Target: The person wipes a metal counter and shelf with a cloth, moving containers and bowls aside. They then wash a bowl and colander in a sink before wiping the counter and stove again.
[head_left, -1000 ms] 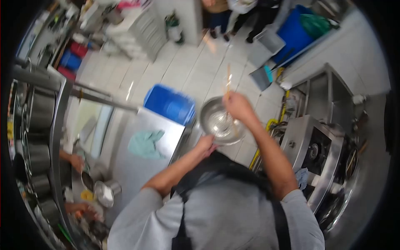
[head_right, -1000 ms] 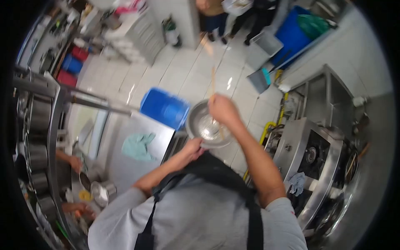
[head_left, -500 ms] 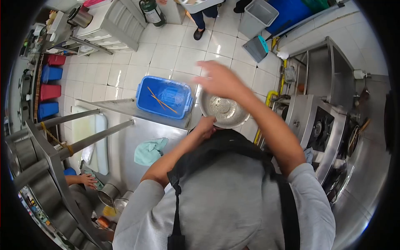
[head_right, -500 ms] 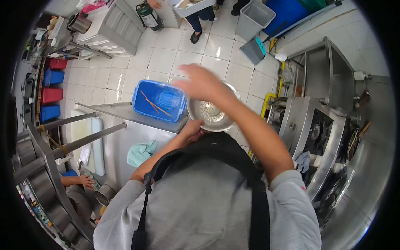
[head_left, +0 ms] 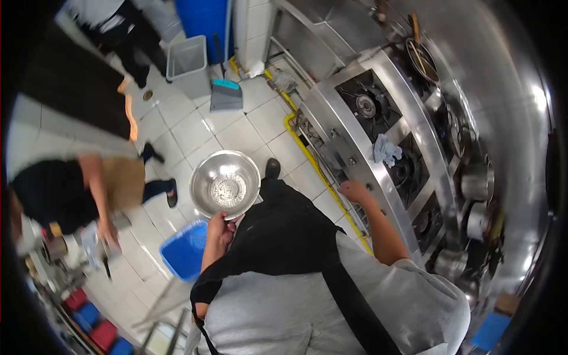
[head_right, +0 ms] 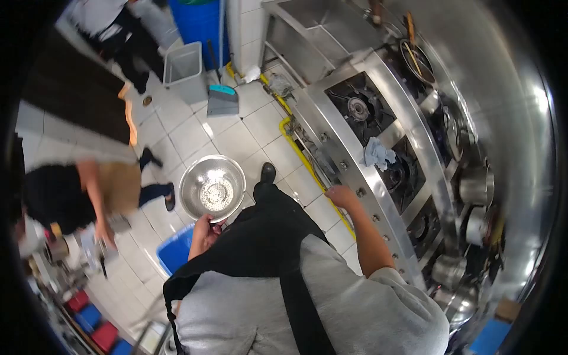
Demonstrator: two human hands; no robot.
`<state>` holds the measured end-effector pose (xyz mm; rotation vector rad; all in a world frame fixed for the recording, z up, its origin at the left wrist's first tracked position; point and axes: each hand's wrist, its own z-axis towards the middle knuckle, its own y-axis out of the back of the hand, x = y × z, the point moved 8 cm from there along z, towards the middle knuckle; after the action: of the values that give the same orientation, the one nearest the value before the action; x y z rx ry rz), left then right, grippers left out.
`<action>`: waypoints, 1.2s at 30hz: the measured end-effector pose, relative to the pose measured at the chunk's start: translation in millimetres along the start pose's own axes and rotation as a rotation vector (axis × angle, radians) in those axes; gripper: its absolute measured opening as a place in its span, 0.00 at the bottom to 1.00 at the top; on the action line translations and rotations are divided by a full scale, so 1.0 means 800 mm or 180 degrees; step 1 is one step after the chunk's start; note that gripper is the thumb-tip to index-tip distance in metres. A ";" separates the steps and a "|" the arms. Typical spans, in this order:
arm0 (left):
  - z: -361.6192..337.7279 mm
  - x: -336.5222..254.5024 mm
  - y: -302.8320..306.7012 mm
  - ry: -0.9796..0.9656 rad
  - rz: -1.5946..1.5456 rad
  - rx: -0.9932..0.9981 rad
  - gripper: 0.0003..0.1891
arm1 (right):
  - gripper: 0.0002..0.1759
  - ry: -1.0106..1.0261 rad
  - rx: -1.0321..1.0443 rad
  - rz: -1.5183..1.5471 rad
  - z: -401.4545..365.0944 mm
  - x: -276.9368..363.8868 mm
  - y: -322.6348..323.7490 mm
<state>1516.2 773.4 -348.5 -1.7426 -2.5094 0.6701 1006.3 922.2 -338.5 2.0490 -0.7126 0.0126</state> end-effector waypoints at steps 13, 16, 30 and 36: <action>0.029 -0.234 -0.171 -0.0304 0.0753 -0.0332 0.15 | 0.23 -0.3473 0.0546 0.4307 -0.059 -0.123 -0.230; 0.037 -0.289 -0.202 -0.0510 0.0747 -0.0469 0.14 | 0.23 -0.2989 0.0185 0.4727 0.013 -0.104 -0.173; 0.175 -0.530 -0.356 -0.0486 0.1571 -0.0545 0.09 | 0.16 -0.4048 -0.0471 0.5022 0.015 -0.068 -0.118; 0.325 -0.579 -0.511 -0.0248 0.2183 0.0197 0.10 | 0.17 -0.4470 -0.0698 0.5470 0.009 0.085 -0.159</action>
<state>1262.6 152.7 -335.4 -2.5999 -1.8576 0.8256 1123.1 934.3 -422.0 0.3766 -2.8489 -0.5058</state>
